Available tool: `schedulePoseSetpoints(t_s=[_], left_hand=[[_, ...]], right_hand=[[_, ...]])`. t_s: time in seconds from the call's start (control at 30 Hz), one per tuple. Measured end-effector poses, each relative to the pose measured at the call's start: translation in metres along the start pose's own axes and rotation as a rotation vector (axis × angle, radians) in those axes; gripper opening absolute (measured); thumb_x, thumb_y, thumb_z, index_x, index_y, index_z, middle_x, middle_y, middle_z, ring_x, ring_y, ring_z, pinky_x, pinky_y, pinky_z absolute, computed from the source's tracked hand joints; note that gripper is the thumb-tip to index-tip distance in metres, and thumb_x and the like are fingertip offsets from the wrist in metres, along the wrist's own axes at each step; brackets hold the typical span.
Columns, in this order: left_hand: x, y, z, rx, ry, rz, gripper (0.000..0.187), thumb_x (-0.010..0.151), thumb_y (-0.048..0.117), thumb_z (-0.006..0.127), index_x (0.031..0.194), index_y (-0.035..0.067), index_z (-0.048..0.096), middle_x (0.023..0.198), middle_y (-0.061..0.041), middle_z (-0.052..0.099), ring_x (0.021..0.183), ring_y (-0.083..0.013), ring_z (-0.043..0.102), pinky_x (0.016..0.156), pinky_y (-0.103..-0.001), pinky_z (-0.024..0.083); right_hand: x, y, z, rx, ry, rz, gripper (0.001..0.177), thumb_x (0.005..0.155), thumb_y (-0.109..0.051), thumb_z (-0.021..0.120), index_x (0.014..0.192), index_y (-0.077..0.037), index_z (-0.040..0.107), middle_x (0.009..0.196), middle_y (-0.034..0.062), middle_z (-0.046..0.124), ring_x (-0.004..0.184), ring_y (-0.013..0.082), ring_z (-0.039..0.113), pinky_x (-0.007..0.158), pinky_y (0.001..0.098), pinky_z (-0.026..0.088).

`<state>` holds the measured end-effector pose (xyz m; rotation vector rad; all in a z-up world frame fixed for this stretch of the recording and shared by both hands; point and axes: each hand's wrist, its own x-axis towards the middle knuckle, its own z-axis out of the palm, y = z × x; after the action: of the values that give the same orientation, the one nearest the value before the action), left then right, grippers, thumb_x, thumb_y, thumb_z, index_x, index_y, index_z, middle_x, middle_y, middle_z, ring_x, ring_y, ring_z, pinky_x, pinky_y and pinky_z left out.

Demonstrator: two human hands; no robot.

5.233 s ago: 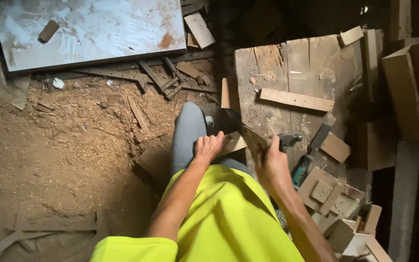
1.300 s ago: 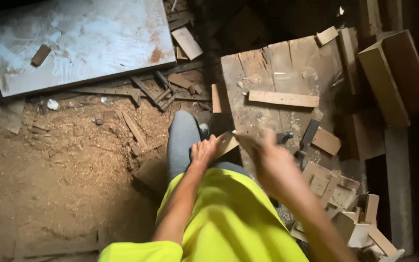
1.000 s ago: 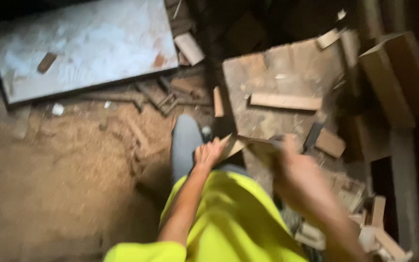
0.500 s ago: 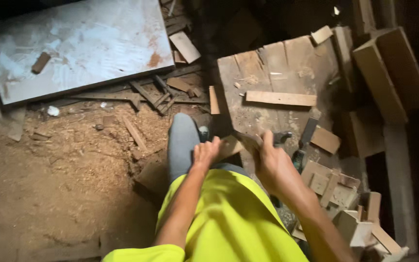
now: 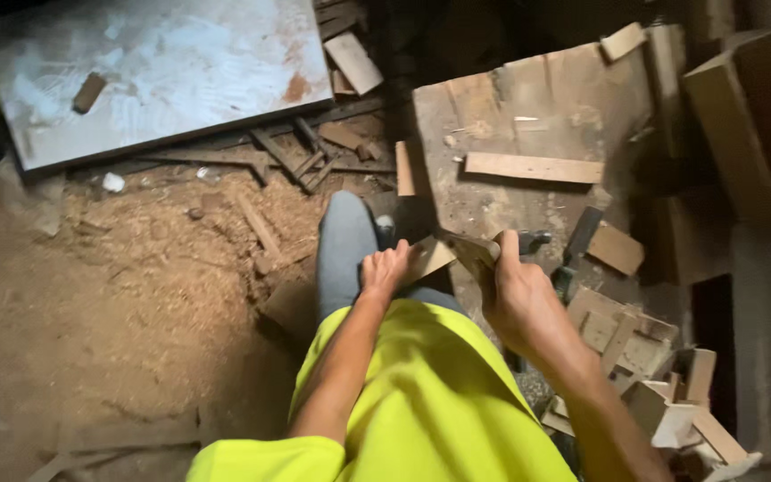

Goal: The person uses a hammer and a blue cylindrical tool to repeatedly strike a small wooden block on a workbench. The person then uses a hand saw to cut the block and continues hammering it. The workspace is cluttered with wood scraps and tools.

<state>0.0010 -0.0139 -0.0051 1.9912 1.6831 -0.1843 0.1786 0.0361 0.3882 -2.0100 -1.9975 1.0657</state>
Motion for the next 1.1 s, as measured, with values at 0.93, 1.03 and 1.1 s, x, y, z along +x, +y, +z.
schedulePoseSetpoints(t_s=[0.93,1.03,1.1], left_hand=[[0.009,-0.003,-0.013,-0.025,-0.036,-0.065,0.046,0.1,0.061,0.044,0.105,0.017,0.059,0.085,-0.014,0.074,0.083,-0.037,0.072,0.075,-0.056,0.051],[0.007,-0.009,-0.004,-0.021,0.017,-0.022,0.035,0.102,0.051,0.046,0.106,0.019,0.059,0.085,-0.012,0.074,0.082,-0.0359,0.072,0.074,-0.055,0.051],[0.016,-0.006,-0.003,-0.012,0.007,-0.012,0.031,0.103,0.046,0.045,0.107,0.019,0.059,0.085,-0.011,0.074,0.083,-0.0351,0.072,0.073,-0.055,0.051]], right_hand=[[-0.008,0.005,0.012,0.008,-0.143,0.206,0.024,0.103,-0.014,0.044,0.122,-0.001,0.038,0.067,0.0194,0.061,0.05,0.0366,0.058,0.041,0.0481,0.047],[0.005,0.018,0.033,0.039,-0.002,0.081,0.031,0.099,-0.012,0.05,0.123,0.005,0.037,0.066,0.0209,0.06,0.054,0.0392,0.057,0.043,0.0495,0.046],[0.024,0.022,0.047,0.115,-0.207,0.355,0.017,0.108,-0.015,0.041,0.119,-0.002,0.04,0.07,0.017,0.062,0.054,0.0364,0.062,0.04,0.0476,0.053]])
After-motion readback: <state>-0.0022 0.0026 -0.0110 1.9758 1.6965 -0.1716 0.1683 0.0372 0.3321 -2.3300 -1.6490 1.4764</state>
